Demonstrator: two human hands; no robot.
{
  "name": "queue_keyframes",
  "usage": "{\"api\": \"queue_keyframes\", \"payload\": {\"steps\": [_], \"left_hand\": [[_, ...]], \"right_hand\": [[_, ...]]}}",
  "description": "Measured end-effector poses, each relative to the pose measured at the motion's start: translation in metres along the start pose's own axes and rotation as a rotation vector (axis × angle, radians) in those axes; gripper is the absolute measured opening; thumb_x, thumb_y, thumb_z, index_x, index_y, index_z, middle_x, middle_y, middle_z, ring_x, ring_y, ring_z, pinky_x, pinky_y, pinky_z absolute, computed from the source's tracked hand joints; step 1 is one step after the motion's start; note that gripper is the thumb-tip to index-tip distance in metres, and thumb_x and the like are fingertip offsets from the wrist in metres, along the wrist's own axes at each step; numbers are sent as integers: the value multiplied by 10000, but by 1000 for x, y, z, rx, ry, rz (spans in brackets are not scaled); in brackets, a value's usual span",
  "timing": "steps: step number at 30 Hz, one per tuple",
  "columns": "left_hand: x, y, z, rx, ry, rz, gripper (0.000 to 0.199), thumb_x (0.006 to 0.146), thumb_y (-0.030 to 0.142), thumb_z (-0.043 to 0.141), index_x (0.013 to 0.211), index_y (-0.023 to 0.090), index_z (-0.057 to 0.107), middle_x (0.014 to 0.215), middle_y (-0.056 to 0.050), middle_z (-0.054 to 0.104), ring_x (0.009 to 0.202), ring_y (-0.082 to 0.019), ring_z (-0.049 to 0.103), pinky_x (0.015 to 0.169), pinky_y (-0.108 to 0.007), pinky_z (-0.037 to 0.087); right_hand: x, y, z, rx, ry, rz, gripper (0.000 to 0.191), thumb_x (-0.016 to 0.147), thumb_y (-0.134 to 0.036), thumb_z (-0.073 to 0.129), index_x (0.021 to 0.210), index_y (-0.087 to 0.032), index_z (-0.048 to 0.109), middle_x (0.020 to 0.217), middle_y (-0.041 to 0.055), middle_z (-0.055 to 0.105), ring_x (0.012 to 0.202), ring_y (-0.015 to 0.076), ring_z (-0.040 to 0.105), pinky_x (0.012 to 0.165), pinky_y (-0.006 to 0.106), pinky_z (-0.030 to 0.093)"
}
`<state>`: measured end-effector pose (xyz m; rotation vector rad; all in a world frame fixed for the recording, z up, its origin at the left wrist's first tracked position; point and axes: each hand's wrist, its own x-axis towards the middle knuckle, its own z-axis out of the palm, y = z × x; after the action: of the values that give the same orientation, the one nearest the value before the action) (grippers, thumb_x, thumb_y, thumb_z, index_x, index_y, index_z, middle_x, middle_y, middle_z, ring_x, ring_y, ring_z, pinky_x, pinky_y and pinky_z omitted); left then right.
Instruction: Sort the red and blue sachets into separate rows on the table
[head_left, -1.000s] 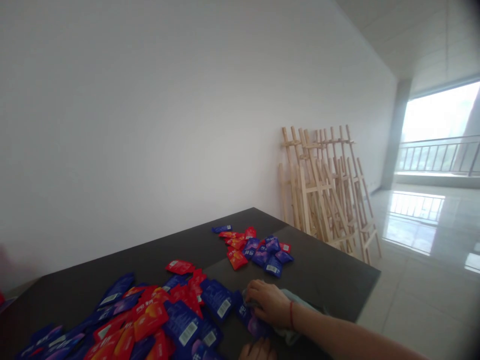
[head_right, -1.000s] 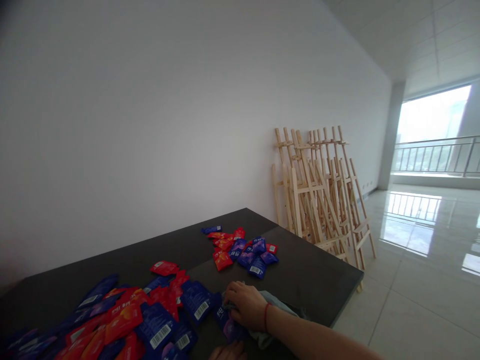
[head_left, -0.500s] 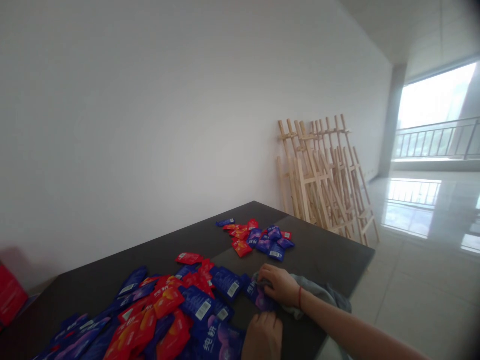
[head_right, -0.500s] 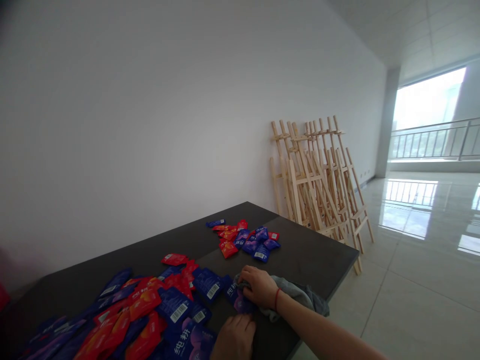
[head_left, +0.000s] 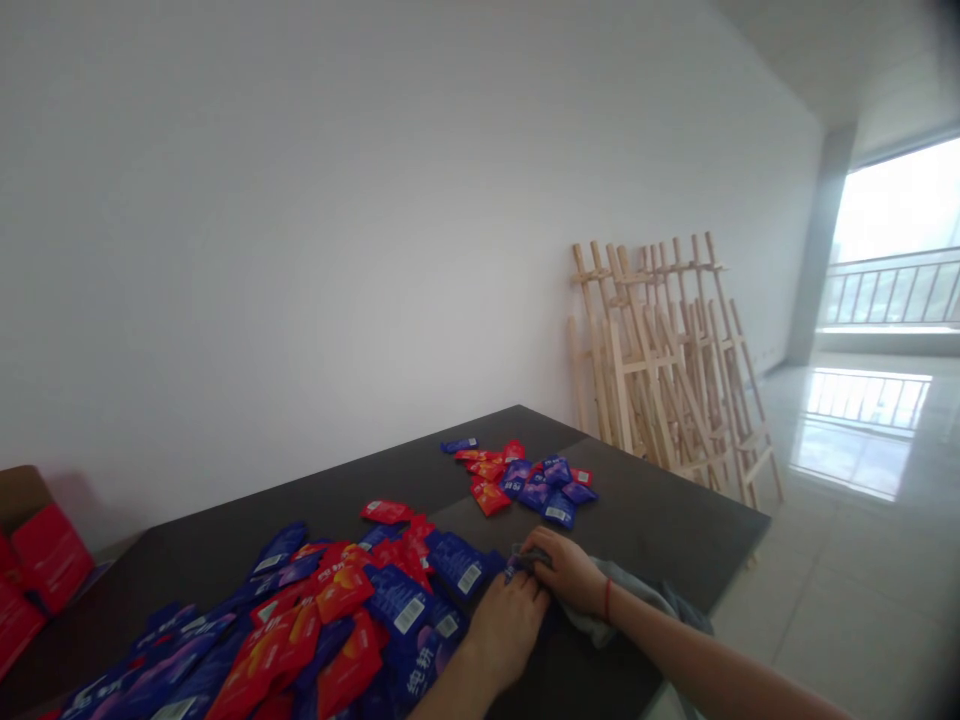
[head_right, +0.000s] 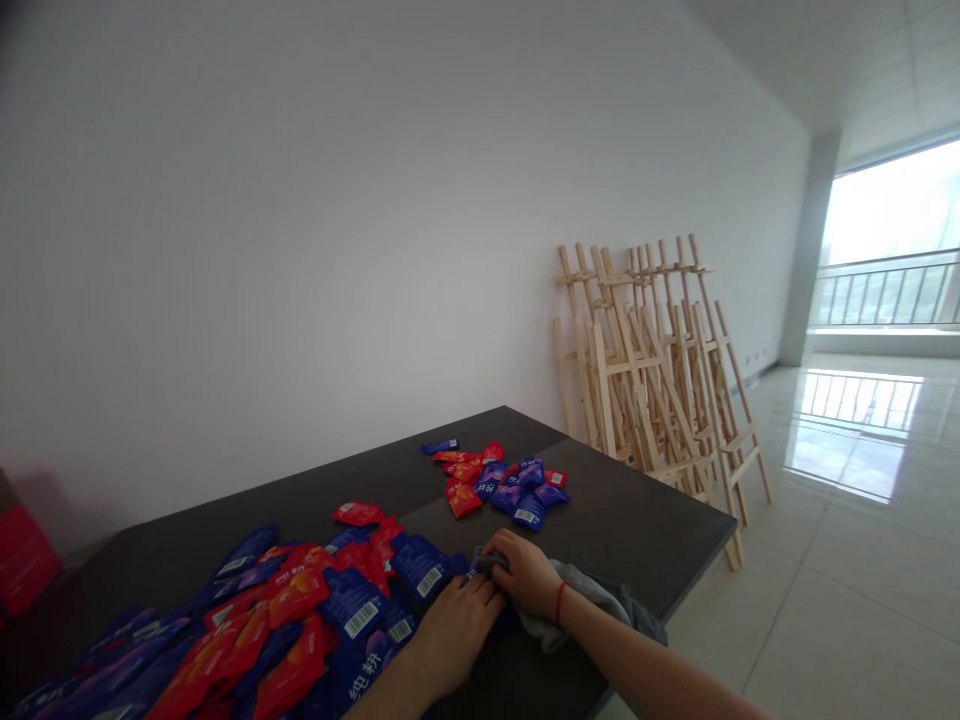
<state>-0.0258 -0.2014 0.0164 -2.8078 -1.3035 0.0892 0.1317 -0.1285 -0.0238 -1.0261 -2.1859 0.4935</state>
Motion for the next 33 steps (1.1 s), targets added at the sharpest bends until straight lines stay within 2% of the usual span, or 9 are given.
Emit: {"api": "queue_keyframes", "payload": {"steps": [3,7,10,14,17,23,26,29,33], "left_hand": [[3,-8,-3,8,8,105,449,788,149,631,1229,157,552,1277,-104,621,1183,-258,552,1019,-415,444],[6,-16,-5,35,55,137,244,866,120,506,1078,174,614,1116,-68,680,1048,-216,604,920,-360,469],[2,-26,-17,33,38,107,140,834,119,546,897,188,650,946,-39,692,920,-197,623,844,-334,470],[-20,-41,-52,66,26,20,174,864,149,552,733,191,659,843,-36,672,871,-199,615,835,-351,456],[-47,-54,-73,118,-101,-56,244,875,101,507,721,178,680,839,-56,693,880,-217,631,870,-380,454],[-102,-98,-66,160,-226,-339,424,755,-71,392,917,159,709,996,-112,728,972,-259,651,906,-412,441],[-112,-124,-66,92,-197,-441,339,782,-24,398,780,173,673,944,-90,721,896,-229,653,790,-332,455],[-93,-135,-75,47,-100,-530,293,799,25,401,723,189,632,858,-61,701,798,-199,653,700,-292,443],[-21,-119,-70,21,22,-443,252,847,106,466,994,198,649,1080,-62,681,991,-192,647,841,-286,465]], "right_hand": [[1,2,1,27,22,22,260,744,-101,493,940,-202,632,976,46,656,910,194,629,839,298,462],[1,2,4,67,23,48,264,742,-106,499,942,-201,644,975,45,656,905,194,628,828,296,457],[1,1,5,41,-29,12,293,716,-111,525,957,-212,658,995,39,652,915,198,622,823,294,451],[1,-3,0,-15,-105,-22,327,702,-114,537,984,-220,664,1017,40,645,944,203,616,833,292,446],[3,-5,-6,-27,-168,-46,327,721,-122,530,1002,-223,662,1044,43,642,970,198,616,850,287,448],[15,-7,-2,-117,-293,-172,345,714,-151,543,1031,-224,659,1077,55,641,991,219,614,858,305,452],[25,-10,9,-147,-297,-206,334,718,-174,554,1030,-227,657,1079,54,643,991,225,611,852,309,449],[32,-13,19,-160,-279,-215,315,721,-192,560,1018,-238,652,1064,44,643,972,225,609,827,310,449],[31,-13,24,-138,-247,-208,329,700,-175,556,1007,-246,653,1041,42,642,959,230,609,814,319,451]]}}
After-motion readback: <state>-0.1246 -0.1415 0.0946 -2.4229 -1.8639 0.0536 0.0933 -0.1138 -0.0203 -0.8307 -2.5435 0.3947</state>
